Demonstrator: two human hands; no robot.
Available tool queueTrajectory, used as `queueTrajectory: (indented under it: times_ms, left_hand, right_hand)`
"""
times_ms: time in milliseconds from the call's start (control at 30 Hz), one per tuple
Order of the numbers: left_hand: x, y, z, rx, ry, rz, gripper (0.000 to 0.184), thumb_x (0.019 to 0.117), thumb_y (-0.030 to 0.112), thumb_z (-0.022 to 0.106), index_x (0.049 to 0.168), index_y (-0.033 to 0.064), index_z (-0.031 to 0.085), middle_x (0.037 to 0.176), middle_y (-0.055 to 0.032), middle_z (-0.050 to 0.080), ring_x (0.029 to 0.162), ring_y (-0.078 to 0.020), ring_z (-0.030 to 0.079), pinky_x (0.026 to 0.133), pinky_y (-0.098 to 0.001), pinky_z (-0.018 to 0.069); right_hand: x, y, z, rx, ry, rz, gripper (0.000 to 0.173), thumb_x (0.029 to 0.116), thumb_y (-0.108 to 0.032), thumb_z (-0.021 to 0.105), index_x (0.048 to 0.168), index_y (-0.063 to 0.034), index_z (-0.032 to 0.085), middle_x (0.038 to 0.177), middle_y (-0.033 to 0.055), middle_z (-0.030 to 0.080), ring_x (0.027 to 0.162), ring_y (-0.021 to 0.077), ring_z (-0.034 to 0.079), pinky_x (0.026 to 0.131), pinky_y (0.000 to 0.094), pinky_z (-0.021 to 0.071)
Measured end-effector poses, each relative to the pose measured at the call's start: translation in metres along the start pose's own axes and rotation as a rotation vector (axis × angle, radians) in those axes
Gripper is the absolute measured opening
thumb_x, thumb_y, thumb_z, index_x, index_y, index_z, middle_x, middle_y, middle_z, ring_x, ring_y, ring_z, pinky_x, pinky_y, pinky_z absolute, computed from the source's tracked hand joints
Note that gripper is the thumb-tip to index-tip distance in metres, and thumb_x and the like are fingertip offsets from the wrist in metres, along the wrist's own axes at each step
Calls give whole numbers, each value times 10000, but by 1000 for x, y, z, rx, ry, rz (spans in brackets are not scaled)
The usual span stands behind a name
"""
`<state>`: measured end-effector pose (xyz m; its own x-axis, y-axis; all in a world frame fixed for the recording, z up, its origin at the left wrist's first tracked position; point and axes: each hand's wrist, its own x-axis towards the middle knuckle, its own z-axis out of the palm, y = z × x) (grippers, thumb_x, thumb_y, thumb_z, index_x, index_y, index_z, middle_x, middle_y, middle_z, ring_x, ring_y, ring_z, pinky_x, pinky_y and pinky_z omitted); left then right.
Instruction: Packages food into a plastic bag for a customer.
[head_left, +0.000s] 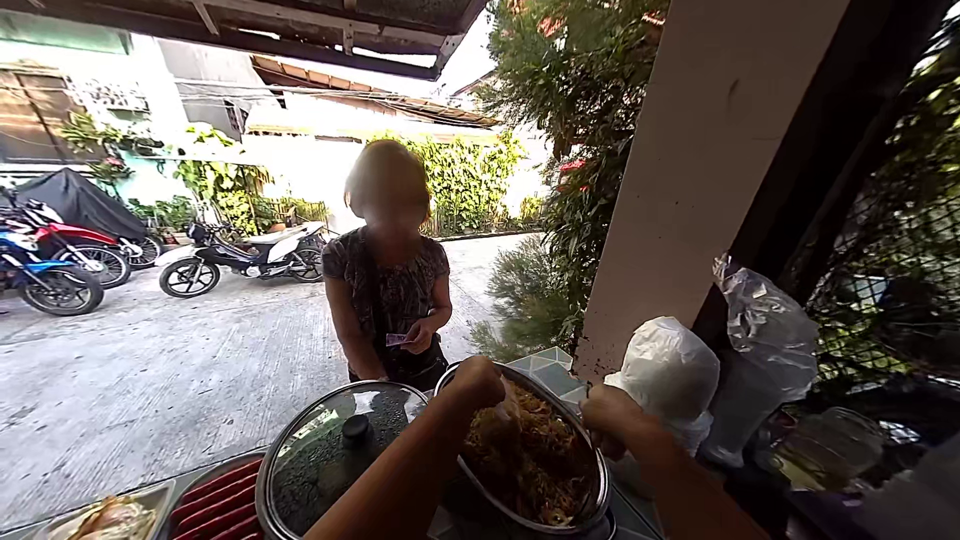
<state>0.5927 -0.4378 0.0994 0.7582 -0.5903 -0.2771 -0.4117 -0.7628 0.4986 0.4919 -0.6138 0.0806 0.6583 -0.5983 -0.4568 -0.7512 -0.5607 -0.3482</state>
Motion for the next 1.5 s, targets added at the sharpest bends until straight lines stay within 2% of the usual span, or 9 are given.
queueTrajectory:
  times_ms: [267, 433, 567, 733, 967, 1133, 1300, 1400, 1500]
  left_hand:
    - [6, -15, -8, -282, 105, -6, 367, 896, 9, 667, 1263, 21, 677, 1147, -188, 683, 1002, -274, 655, 900, -458, 521]
    - [6, -17, -15, -221, 193, 24, 353, 926, 39, 656, 1278, 46, 685, 1200, -215, 680, 1107, -351, 650, 951, -543, 506]
    - [18, -23, -7, -52, 74, 49, 435, 911, 9, 625, 1344, 46, 644, 1300, -219, 647, 1229, -359, 606, 1029, -555, 471]
    - [25, -21, 13, -85, -83, 65, 613, 851, -17, 670, 1448, 65, 555, 1405, -214, 583, 1283, -344, 577, 1043, -544, 476]
    - [14, 0, 15, -111, -6, 76, 578, 838, -4, 691, 1402, 42, 577, 1355, -239, 595, 1264, -366, 572, 1034, -561, 459]
    - [21, -19, 8, -167, 28, 60, 564, 839, 2, 668, 1393, 83, 599, 1305, -200, 633, 1206, -329, 607, 993, -540, 487]
    - [6, 2, 7, -204, -18, 164, 547, 843, -30, 678, 1378, 65, 611, 1297, -202, 640, 1183, -327, 617, 984, -535, 491]
    - [6, 1, 0, -170, 32, 133, 426, 870, -9, 694, 1293, 16, 654, 1186, -226, 664, 1093, -348, 631, 936, -545, 495]
    - [9, -9, -6, -131, 63, 47, 463, 867, 10, 717, 1324, 8, 643, 1242, -236, 656, 1152, -362, 625, 986, -549, 488]
  right_hand:
    - [3, 60, 89, 1157, 94, 142, 365, 1139, -231, 326, 1156, 40, 571, 708, 130, 648, 558, 212, 665, 553, 370, 582]
    - [-2, 61, 96, 1392, 276, 48, 420, 1149, -259, 310, 1138, 63, 580, 628, 117, 640, 506, 201, 668, 510, 350, 590]
    - [-3, 56, 88, 1415, 367, -60, 440, 1150, -275, 320, 1132, 62, 604, 635, 109, 658, 524, 190, 685, 525, 337, 603]
    - [-10, 37, 62, 1274, 434, -197, 440, 1146, -282, 332, 1150, 41, 630, 682, 107, 687, 566, 187, 706, 564, 348, 617]
    - [-36, -21, 39, 562, 493, -501, 382, 1125, -197, 376, 1183, 39, 671, 934, 179, 723, 797, 258, 737, 802, 431, 608]
    - [-54, -38, 32, 420, 523, -627, 352, 1119, -192, 412, 1133, 17, 694, 896, 153, 718, 764, 239, 729, 780, 411, 605]
    - [-47, -45, 25, 367, 404, -583, 374, 1126, -199, 380, 1155, 37, 669, 923, 184, 714, 830, 278, 728, 847, 445, 584]
    - [-42, -42, 21, 174, 369, -755, 336, 1104, -191, 463, 1124, 63, 682, 941, 221, 705, 891, 337, 707, 888, 492, 548]
    - [-41, -32, 12, -2, 242, -935, 306, 1089, -178, 499, 1215, 6, 708, 1084, 199, 725, 995, 303, 699, 968, 444, 523]
